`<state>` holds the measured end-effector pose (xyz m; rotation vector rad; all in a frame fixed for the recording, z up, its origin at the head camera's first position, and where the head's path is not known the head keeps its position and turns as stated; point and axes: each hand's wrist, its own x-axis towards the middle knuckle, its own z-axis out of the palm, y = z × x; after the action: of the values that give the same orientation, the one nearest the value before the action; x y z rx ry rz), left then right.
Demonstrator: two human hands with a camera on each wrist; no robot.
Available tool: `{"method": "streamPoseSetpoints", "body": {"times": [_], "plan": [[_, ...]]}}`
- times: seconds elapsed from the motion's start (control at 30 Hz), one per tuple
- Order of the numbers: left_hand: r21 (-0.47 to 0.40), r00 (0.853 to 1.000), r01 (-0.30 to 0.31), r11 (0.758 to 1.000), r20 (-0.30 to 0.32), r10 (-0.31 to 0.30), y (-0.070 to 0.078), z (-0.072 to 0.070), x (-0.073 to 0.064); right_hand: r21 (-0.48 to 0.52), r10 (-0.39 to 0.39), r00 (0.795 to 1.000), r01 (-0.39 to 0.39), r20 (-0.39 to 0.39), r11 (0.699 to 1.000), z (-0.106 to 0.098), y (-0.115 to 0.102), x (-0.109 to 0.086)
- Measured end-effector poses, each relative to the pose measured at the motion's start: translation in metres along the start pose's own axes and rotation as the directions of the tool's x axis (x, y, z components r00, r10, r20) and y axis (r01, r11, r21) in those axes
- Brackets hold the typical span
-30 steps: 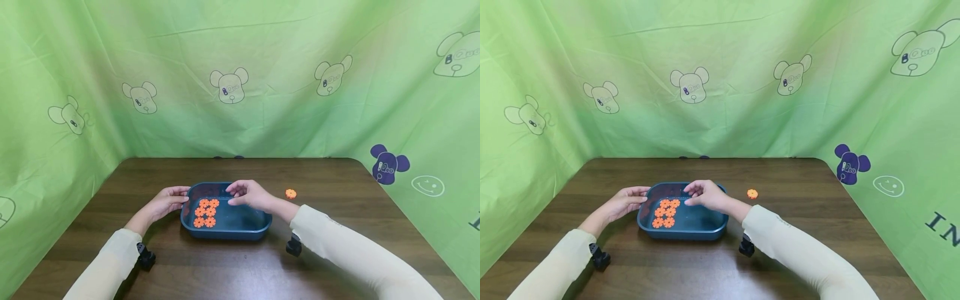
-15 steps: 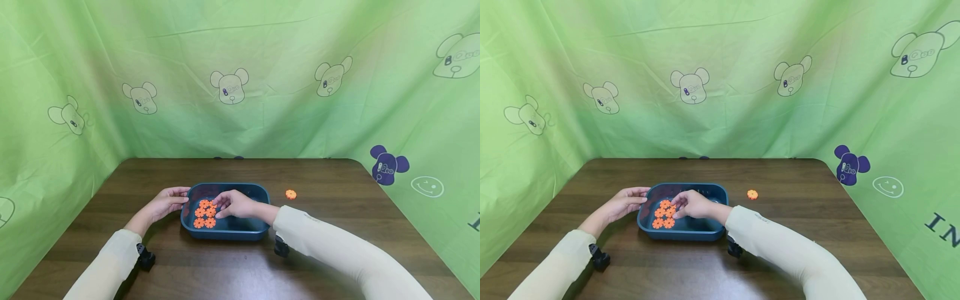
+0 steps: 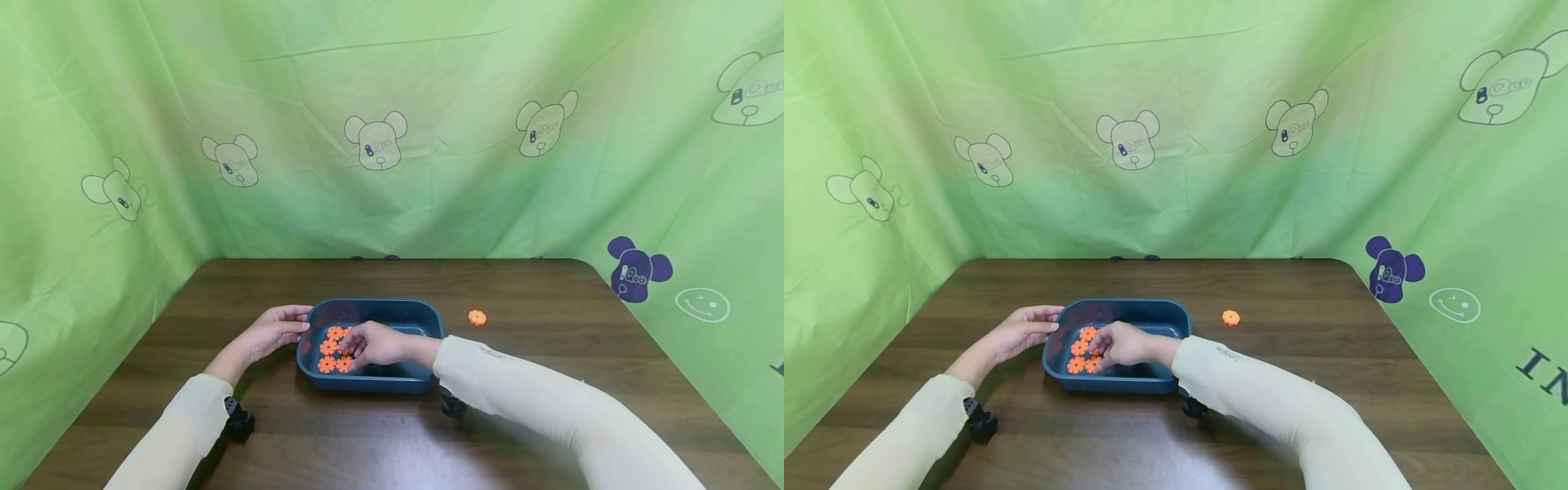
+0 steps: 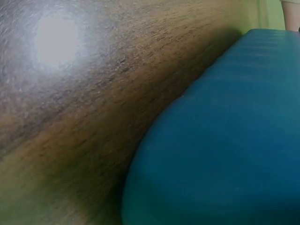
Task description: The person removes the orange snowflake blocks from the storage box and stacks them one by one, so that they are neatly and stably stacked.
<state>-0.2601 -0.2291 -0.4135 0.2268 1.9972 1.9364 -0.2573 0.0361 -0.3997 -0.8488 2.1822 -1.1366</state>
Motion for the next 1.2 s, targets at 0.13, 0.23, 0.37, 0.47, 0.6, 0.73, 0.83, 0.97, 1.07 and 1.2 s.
{"method": "streamPoseSetpoints", "body": {"times": [0.13,0.23,0.37,0.47,0.6,0.73,0.83,0.97,1.07,1.2], "plan": [[-0.005,1.000,0.001,1.000,0.005,-0.001,-0.0005,-0.0002,0.0005,-0.009,0.004,1.000,-0.004,0.008,1.000,0.0013,0.0022,0.0018],[-0.006,1.000,-0.001,1.000,0.008,0.001,-0.0007,-0.0005,0.0011,-0.008,0.006,1.000,-0.006,0.013,1.000,0.0019,0.0031,0.0031],[-0.005,1.000,-0.002,1.000,0.011,0.003,-0.0004,-0.0003,0.0010,-0.027,0.006,1.000,-0.006,0.005,1.000,0.0032,0.0039,0.0046],[-0.003,1.000,0.001,1.000,0.009,-0.001,0.0000,-0.0001,0.0011,-0.062,-0.003,1.000,0.003,-0.006,0.998,0.0041,0.0043,0.0046],[0.004,1.000,0.004,1.000,0.007,-0.004,0.0001,-0.0003,0.0017,-0.112,-0.020,1.000,0.019,-0.012,0.994,0.0048,0.0044,0.0039],[0.007,1.000,0.002,1.000,0.009,-0.002,0.0000,-0.0005,0.0019,-0.145,-0.035,0.999,0.031,-0.019,0.989,0.0056,0.0063,0.0043],[0.010,1.000,0.003,1.000,0.009,-0.003,-0.0001,-0.0005,0.0015,-0.174,-0.048,0.999,0.044,-0.023,0.984,0.0063,0.0076,0.0052],[0.012,1.000,0.004,1.000,0.007,-0.005,0.0000,0.0000,0.0003,-0.215,-0.055,0.998,0.050,-0.020,0.975,0.0070,0.0086,0.0066],[0.012,1.000,0.004,1.000,0.008,-0.004,0.0002,0.0003,-0.0002,-0.235,-0.054,0.998,0.048,-0.018,0.971,0.0076,0.0089,0.0069],[0.013,1.000,0.008,1.000,0.001,-0.008,0.0005,0.0005,-0.0006,-0.245,-0.062,0.998,0.055,-0.020,0.968,0.0082,0.0090,0.0066]]}}
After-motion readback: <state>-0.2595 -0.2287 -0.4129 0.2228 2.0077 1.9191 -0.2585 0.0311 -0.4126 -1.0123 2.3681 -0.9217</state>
